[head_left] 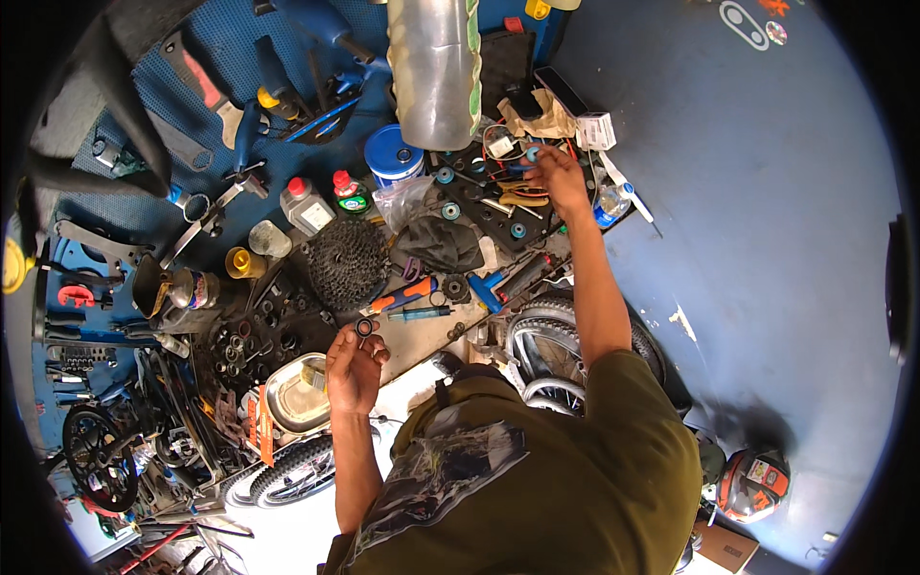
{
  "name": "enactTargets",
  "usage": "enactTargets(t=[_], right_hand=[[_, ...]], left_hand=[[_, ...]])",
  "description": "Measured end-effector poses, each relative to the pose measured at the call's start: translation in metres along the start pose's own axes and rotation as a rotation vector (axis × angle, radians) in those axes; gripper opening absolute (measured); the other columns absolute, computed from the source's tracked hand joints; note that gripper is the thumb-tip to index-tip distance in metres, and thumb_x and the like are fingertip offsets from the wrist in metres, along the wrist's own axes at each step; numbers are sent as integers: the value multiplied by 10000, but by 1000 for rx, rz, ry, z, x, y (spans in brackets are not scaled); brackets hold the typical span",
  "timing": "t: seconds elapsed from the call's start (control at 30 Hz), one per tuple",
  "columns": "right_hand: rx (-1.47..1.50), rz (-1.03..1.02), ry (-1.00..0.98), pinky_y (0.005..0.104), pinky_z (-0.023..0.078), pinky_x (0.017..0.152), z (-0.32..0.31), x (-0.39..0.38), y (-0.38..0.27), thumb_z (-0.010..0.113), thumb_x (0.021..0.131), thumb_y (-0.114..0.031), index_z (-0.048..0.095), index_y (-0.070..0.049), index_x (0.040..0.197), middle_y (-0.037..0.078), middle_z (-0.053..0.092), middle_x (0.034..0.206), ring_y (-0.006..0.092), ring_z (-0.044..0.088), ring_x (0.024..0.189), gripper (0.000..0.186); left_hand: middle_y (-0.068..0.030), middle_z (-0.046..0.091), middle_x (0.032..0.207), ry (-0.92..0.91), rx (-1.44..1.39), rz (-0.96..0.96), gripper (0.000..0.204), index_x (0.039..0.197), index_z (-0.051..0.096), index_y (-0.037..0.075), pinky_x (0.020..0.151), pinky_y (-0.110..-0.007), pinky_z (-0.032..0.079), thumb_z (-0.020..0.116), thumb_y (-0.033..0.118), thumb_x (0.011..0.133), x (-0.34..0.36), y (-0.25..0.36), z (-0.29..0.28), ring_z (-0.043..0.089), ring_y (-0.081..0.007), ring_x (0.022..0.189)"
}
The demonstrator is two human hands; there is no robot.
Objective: The person searches through a cluttered workbench for small bicycle parts, then uses a screwdriver to adjust a small blue component. The person handles multiple small parts and tools while working in a bicycle repair shop.
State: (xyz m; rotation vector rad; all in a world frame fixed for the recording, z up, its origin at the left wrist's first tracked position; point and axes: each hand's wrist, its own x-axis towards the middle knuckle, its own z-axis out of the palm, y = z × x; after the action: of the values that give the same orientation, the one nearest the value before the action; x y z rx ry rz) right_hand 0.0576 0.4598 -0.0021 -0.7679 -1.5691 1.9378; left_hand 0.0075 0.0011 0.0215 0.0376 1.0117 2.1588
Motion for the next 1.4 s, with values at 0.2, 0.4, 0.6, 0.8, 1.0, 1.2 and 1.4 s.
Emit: enactTargets(t=[0.2, 0.4, 0.6, 0.8, 1.0, 1.2, 1.4], right_hand=[[30, -86, 168, 277, 486, 597, -21, 28, 6, 476, 1062, -247, 612, -28, 1149, 10, 545, 803, 101, 486, 642, 273], [263, -54, 160, 290, 453, 593, -23, 27, -1, 564, 1038, -283, 586, -24, 1168, 2, 514, 792, 98, 478, 693, 291], [19, -88, 75, 266, 439, 549, -39, 28, 1, 667, 985, -228, 615, -21, 1099, 8, 560, 762, 99, 514, 656, 242], [108, 1, 171, 260, 459, 523, -27, 24, -14, 634, 1003, -252, 654, -18, 1019, 26, 615, 790, 98, 576, 651, 236], [-370, 168, -136, 339, 532, 639, -41, 30, -2, 721, 907, -413, 673, -50, 1065, 76, 659, 922, 174, 668, 808, 399], [-1517, -155, -374, 470, 504, 920, -2, 10, 1, 875, 668, -437, 583, -84, 1269, 178, 644, 1199, 374, 628, 1134, 756], [-1719, -15, -625, 464, 499, 920, 8, 27, -24, 858, 640, -391, 571, -80, 1285, 187, 668, 1172, 365, 633, 1126, 771]], left_hand=[[-36, 674, 1075, 7, 5, -18, 200, 1018, 664, 119, 749, -324, 436, 653, 311, 961, 16, -8, 8, 556, -140, 884], [-63, 670, 1074, 34, -63, -9, 182, 1054, 650, 83, 730, -342, 453, 647, 244, 969, 24, -13, 7, 579, -170, 877], [-32, 681, 1058, 56, -12, -28, 205, 1027, 663, 116, 735, -324, 447, 659, 310, 962, 26, -12, 10, 575, -149, 880], [-52, 655, 1078, 66, -80, -22, 197, 1059, 641, 80, 735, -334, 451, 661, 250, 959, 26, -16, 8, 579, -177, 888], [-44, 667, 1083, 19, -73, -38, 229, 1113, 647, 65, 735, -332, 451, 661, 236, 959, 34, -16, 12, 574, -172, 887], [-41, 665, 1093, -18, -55, -85, 159, 1034, 666, 108, 768, -335, 437, 662, 249, 962, 45, -23, 23, 564, -165, 901], [-52, 677, 1093, -93, -71, -71, 169, 1074, 665, 93, 760, -331, 443, 649, 230, 976, 50, -24, 28, 569, -166, 903]])
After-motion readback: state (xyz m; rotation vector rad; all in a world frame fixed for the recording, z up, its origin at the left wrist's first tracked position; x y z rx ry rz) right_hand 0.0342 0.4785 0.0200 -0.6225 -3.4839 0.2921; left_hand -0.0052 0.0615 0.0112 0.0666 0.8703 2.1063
